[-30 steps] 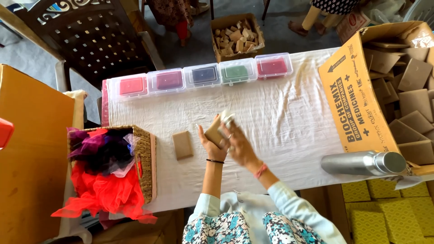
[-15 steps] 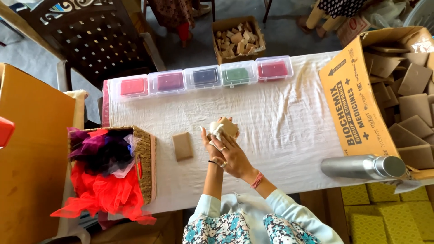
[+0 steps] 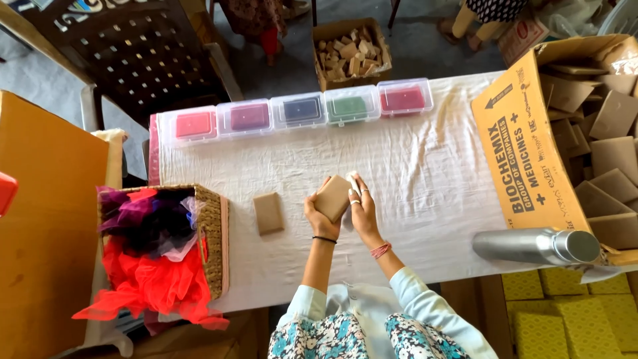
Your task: The person wipes small plastic boxes and cardboard boxes one at a time with a white cloth at a table, then places the wiped items into a large cardboard box beside the table. They repeatedly take items from the table, rub them with the cloth on several sides, and set finished items into the box.
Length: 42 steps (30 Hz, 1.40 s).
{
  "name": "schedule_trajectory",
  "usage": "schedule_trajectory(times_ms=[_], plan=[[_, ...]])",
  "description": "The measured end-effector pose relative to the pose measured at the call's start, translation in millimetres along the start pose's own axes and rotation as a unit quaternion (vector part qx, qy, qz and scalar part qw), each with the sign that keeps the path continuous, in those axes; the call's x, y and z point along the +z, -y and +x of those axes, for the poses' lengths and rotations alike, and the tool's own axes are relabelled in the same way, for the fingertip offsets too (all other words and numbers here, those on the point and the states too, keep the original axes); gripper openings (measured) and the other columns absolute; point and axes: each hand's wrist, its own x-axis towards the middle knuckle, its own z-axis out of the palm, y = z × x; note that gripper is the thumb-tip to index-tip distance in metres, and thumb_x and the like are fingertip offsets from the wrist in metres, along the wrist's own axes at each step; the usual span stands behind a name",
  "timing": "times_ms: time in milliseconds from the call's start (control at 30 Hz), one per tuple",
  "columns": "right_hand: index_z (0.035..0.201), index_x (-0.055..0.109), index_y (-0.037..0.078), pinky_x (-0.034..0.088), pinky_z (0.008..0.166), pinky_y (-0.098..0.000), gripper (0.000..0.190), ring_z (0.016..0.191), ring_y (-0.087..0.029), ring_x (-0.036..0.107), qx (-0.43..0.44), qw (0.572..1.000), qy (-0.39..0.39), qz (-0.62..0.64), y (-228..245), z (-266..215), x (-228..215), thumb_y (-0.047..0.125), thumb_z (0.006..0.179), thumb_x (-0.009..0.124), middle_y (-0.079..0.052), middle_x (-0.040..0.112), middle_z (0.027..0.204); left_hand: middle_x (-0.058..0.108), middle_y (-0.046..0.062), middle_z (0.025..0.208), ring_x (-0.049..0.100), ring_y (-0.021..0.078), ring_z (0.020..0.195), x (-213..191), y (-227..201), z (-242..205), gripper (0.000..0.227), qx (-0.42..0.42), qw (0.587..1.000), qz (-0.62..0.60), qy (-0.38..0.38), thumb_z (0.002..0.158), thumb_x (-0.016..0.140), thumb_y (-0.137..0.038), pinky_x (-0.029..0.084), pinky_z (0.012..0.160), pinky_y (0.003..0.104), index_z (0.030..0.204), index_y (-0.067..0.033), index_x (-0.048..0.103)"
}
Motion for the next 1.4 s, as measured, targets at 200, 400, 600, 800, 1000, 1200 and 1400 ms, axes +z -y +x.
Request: schedule_trajectory(times_ms=[200,400,600,800,1000,1200,1400], plan=[[0.157,0.025,-0.003,0.027,0.120,-0.0336,0.060,0.150,-0.022,0.030,0.116,0.987,-0.030,0.109,20.9,-37.5,24.0,0.014,0.104,0.046,-0.015,0.030,0.164,0.059,0.012,0.144,0.058,0.0250,0.126,-68.4,66.5,56.0,0.059,0.206,0.970,0.111,-0.059,0.099,0.032,-0.034,0.048,0.106,0.036,0.146,-0.0050,0.052],[0.150,0.050,-0.002,0.040,0.115,-0.0340,0.052,0.136,-0.023,0.054,0.075,0.991,0.101,0.043,-22.4,-66.1,-8.9,0.002,0.098,0.047,-0.017,0.059,0.149,0.061,0.010,0.135,0.062,0.0206,0.117,-86.9,35.2,59.4,0.050,0.227,0.942,0.194,-0.152,0.104,0.032,-0.027,0.052,0.098,0.035,0.144,-0.0035,0.053],[0.148,0.044,-0.001,0.050,0.104,-0.0345,0.049,0.125,-0.024,0.058,0.016,0.994,-0.078,-0.072,-66.3,-44.8,-98.0,0.002,0.099,0.050,-0.015,0.056,0.142,0.064,0.012,0.115,0.057,0.0148,0.093,-120.2,16.3,74.3,0.042,0.197,0.947,0.195,-0.161,0.105,0.052,-0.012,0.051,0.074,0.032,0.146,-0.0076,0.058],[0.147,0.043,-0.002,0.052,0.097,-0.0348,0.051,0.108,-0.026,0.065,0.115,0.972,-0.184,-0.092,-73.0,-35.5,-165.3,0.001,0.097,0.051,-0.016,0.059,0.135,0.062,0.014,0.142,0.061,0.0244,0.129,-149.2,20.1,87.8,0.049,0.293,0.840,0.444,-0.112,0.095,0.063,-0.010,0.048,0.109,0.042,0.143,-0.0054,0.054],[0.138,0.054,-0.008,0.051,0.097,-0.0348,0.043,0.112,-0.023,0.064,0.076,0.974,-0.160,-0.142,-100.0,-68.5,-170.8,-0.006,0.095,0.055,-0.020,0.062,0.132,0.033,0.024,0.160,0.033,0.0465,0.144,-115.5,-55.2,44.1,0.080,0.296,0.484,0.742,-0.357,0.081,0.078,-0.028,0.030,0.114,0.060,0.150,-0.0046,0.045],[0.127,0.060,-0.006,0.057,0.083,-0.0345,0.038,0.090,-0.022,0.069,0.140,0.954,-0.263,-0.017,-110.0,-61.6,-164.9,-0.005,0.090,0.052,-0.014,0.068,0.114,0.040,0.027,0.156,0.043,0.0417,0.139,-179.5,-44.0,31.2,0.075,0.390,0.349,0.797,-0.302,0.090,0.080,-0.037,0.037,0.113,0.055,0.154,-0.0212,0.043],[0.120,0.066,-0.006,0.054,0.085,-0.0322,0.031,0.096,-0.019,0.067,0.096,0.948,-0.282,-0.113,-106.9,-56.5,-163.3,-0.002,0.090,0.058,-0.012,0.070,0.110,0.048,0.022,0.148,0.048,0.0414,0.135,-144.6,-22.2,44.1,0.080,0.375,0.567,0.698,-0.224,0.088,0.079,-0.032,0.040,0.113,0.054,0.151,-0.0030,0.040]])
